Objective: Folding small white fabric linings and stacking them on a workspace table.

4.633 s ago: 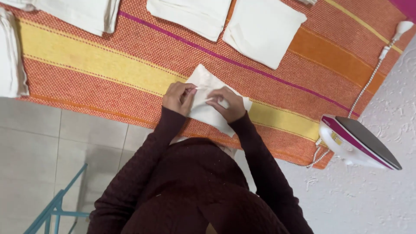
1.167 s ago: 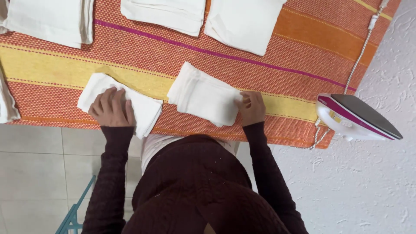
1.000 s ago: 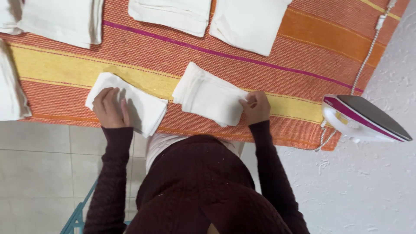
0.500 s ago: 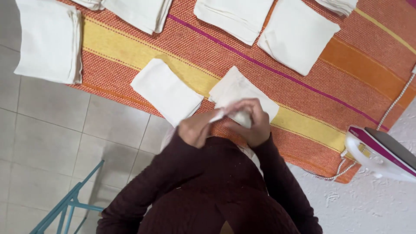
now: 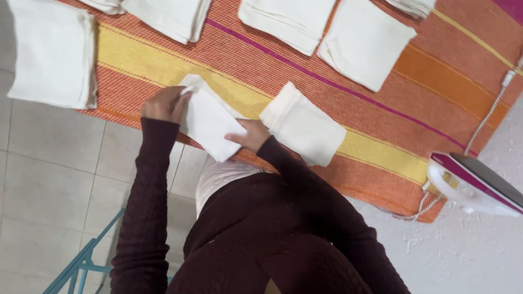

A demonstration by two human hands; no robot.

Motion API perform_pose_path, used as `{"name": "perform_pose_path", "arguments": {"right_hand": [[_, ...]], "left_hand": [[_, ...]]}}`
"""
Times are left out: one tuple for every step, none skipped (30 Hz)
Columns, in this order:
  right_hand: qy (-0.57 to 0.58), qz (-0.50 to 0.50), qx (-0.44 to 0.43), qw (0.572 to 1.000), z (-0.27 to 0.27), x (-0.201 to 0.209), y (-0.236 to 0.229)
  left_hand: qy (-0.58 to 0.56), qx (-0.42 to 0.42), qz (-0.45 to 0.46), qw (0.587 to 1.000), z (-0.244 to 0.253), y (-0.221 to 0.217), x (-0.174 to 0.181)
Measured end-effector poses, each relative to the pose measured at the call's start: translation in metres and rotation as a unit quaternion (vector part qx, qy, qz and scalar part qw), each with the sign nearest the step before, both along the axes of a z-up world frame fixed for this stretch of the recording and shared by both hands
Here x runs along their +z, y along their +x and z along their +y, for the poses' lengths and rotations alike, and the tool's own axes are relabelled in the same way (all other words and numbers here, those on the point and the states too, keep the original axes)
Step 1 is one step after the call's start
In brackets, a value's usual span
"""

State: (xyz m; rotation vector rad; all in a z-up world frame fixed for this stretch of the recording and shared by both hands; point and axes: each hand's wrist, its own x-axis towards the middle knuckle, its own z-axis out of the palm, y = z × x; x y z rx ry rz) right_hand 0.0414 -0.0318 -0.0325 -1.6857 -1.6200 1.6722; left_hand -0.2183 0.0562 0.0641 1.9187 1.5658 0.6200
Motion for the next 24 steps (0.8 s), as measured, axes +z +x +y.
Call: {"name": "perform_pose_path", "arguments": {"right_hand": [[-0.002, -0.024, -0.006, 1.000, -0.001, -0.009, 0.001], [-0.005, -0.028, -0.014, 0.999, -0.008, 0.007, 0.004], [-0.040, 0.045, -0.065, 0.996, -0.012, 0.023, 0.007], [-0.073, 0.118, -0.116, 0.983, -0.017, 0.038, 0.009], [-0.075, 0.116, -0.121, 0.983, -0.014, 0.067, 0.026], [0.073, 0.068, -0.129, 0.987, -0.012, 0.097, 0.043], [0.219, 0.017, -0.134, 0.966, -0.009, 0.127, 0.060], [0.217, 0.013, -0.138, 0.966, -0.018, 0.118, 0.084], [0.207, -0.124, -0.216, 0.946, -0.028, 0.110, 0.110], [0.192, -0.259, -0.288, 0.902, -0.039, 0.103, 0.137], [0.188, -0.265, -0.294, 0.899, -0.055, 0.092, 0.165], [0.221, -0.319, -0.316, 0.866, -0.072, 0.082, 0.193], [0.257, -0.370, -0.334, 0.828, -0.086, 0.070, 0.220], [0.256, -0.373, -0.338, 0.825, -0.093, 0.067, 0.224], [0.199, -0.348, -0.369, 0.838, -0.101, 0.062, 0.227], [0.142, -0.321, -0.399, 0.847, -0.110, 0.058, 0.230], [0.139, -0.322, -0.405, 0.844, -0.112, 0.051, 0.229], [0.108, -0.259, -0.448, 0.849, -0.114, 0.043, 0.229], [0.079, -0.193, -0.488, 0.848, -0.113, 0.034, 0.229], [0.079, -0.192, -0.494, 0.844, -0.110, 0.041, 0.227], [0.081, -0.178, -0.500, 0.844, -0.107, 0.047, 0.224], [0.083, -0.165, -0.506, 0.843, -0.104, 0.054, 0.222], [0.080, -0.164, -0.512, 0.840, -0.106, 0.053, 0.223], [0.088, -0.159, -0.513, 0.839, -0.107, 0.051, 0.224]], "left_hand": [[0.021, -0.002, 0.030, 0.999, 0.002, 0.001, -0.016], [0.018, -0.010, 0.025, 0.999, 0.002, 0.004, -0.020], [0.062, -0.011, 0.043, 0.997, 0.003, 0.006, -0.024], [0.106, -0.012, 0.059, 0.992, 0.005, 0.009, -0.027], [0.104, -0.017, 0.057, 0.993, 0.005, 0.016, -0.036], [0.177, -0.004, 0.117, 0.977, 0.005, 0.023, -0.044], [0.250, 0.009, 0.175, 0.952, 0.005, 0.030, -0.053], [0.249, 0.005, 0.172, 0.953, 0.000, 0.062, -0.031], [0.273, -0.027, 0.166, 0.947, -0.005, 0.096, -0.009], [0.298, -0.057, 0.159, 0.940, -0.011, 0.131, 0.013], [0.296, -0.065, 0.153, 0.941, -0.024, 0.154, -0.005], [0.222, -0.172, 0.121, 0.952, -0.037, 0.177, -0.022], [0.147, -0.275, 0.091, 0.946, -0.048, 0.198, -0.039], [0.148, -0.280, 0.088, 0.944, -0.057, 0.214, -0.040], [0.169, -0.307, 0.009, 0.937, -0.068, 0.227, -0.042], [0.187, -0.331, -0.071, 0.922, -0.078, 0.241, -0.043], [0.187, -0.337, -0.072, 0.920, -0.079, 0.247, -0.040], [0.165, -0.361, -0.075, 0.915, -0.080, 0.252, -0.038], [0.146, -0.383, -0.076, 0.909, -0.078, 0.258, -0.036], [0.147, -0.389, -0.075, 0.906, -0.079, 0.265, -0.045], [0.149, -0.386, -0.068, 0.908, -0.081, 0.271, -0.053], [0.151, -0.382, -0.061, 0.910, -0.083, 0.277, -0.061], [0.149, -0.389, -0.060, 0.907, -0.083, 0.287, -0.062], [0.152, -0.375, -0.069, 0.912, -0.083, 0.296, -0.064]]}}
